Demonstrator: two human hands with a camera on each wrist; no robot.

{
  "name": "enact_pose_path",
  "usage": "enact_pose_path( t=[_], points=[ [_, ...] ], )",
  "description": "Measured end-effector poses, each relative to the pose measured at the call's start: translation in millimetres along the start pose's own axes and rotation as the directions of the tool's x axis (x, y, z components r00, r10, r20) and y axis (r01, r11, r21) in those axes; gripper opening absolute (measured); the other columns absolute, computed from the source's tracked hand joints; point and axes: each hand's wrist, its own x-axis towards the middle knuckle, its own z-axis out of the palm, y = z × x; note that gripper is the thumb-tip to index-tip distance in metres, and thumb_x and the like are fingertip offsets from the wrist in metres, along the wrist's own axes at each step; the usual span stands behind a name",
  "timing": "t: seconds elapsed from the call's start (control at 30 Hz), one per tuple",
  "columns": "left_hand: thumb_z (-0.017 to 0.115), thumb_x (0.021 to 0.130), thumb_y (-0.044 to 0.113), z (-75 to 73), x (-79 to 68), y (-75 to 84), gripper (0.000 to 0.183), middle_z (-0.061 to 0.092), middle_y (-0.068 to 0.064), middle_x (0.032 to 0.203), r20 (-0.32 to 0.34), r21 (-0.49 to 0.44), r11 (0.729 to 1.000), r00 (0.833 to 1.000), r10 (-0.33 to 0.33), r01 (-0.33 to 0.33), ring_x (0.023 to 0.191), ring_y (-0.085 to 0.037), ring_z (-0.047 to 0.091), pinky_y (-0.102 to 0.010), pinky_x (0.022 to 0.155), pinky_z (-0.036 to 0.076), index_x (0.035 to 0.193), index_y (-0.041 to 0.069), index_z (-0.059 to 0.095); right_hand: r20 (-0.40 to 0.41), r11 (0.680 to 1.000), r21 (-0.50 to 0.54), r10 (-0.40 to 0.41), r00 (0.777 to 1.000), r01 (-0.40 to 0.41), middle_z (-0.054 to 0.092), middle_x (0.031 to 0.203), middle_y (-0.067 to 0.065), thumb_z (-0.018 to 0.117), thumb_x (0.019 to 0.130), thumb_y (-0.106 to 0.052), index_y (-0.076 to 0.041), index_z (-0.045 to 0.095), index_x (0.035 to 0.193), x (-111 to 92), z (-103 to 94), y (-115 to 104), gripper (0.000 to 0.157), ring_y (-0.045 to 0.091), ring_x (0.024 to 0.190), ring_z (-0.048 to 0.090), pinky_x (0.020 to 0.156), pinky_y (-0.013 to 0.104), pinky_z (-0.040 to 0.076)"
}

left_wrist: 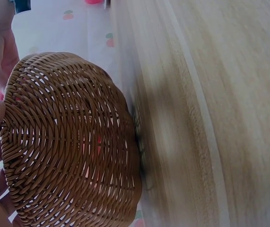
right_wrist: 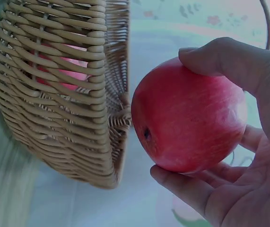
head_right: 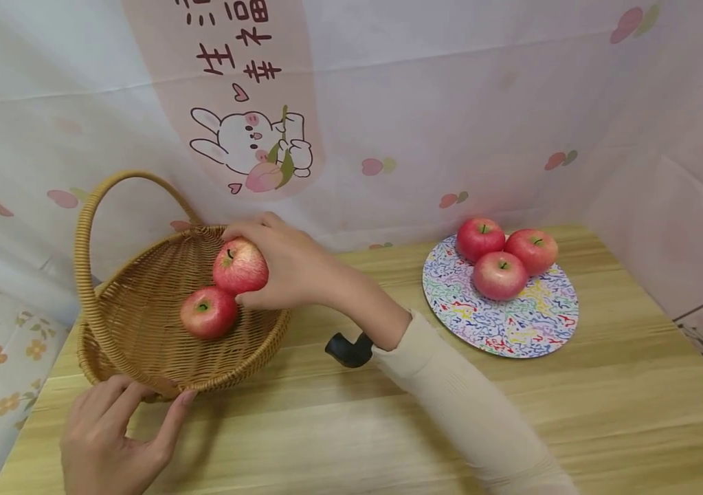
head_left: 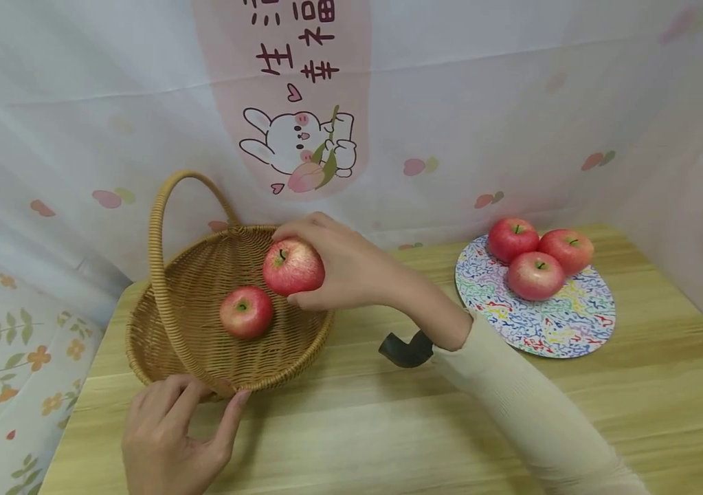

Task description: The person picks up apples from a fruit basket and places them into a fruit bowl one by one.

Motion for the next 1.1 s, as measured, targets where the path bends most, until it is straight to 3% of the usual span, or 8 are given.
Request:
enact_pose_path(
  t=[0.27,0.53,1.1],
  points=[
    [0.064,0.097,0.063,-0.8,-0.7,-0.4,0.061,0.064,-0.006,0.072,0.009,0.004,1.0,1.0,-0.007,0.007,0.062,-0.027,0.056,-0.039,0.076,0.038,0.07,0.009,0.068,-0.111,0.995,0.091,0.051,0.993,-0.041,0.059,0.138,0.001,0.091,0.078,-0.026,-0.016,0.06,0.141,-23,2.0,16,0.072,0.015,0.125,0.056,0.098,0.038,0.057],
    [0.064,0.097,0.062,0.1,0.2,0.5,0.061,0.063,-0.006,0.071,-0.004,-0.001,1.0,1.0,0.001,-0.001,0.061,-0.026,0.054,-0.039,0.076,0.038,0.068,0.008,0.066,-0.256,0.969,0.221,0.164,0.953,-0.108,0.061,0.138,0.0,0.095,0.075,-0.026,-0.017,0.062,0.138,-45,2.5,29,0.071,0.017,0.122,0.06,0.096,0.041,0.057],
    [0.064,0.098,0.061,0.7,-0.4,-0.5,0.062,0.064,-0.007,0.072,-0.007,0.007,1.0,1.0,0.022,-0.022,0.061,-0.027,0.055,-0.036,0.075,0.038,0.069,0.007,0.068,-0.321,0.92,0.348,0.296,0.899,-0.178,0.059,0.141,0.003,0.093,0.08,-0.02,-0.015,0.054,0.144,-79,0.5,54,0.075,0.022,0.126,0.058,0.098,0.051,0.056]
  ],
)
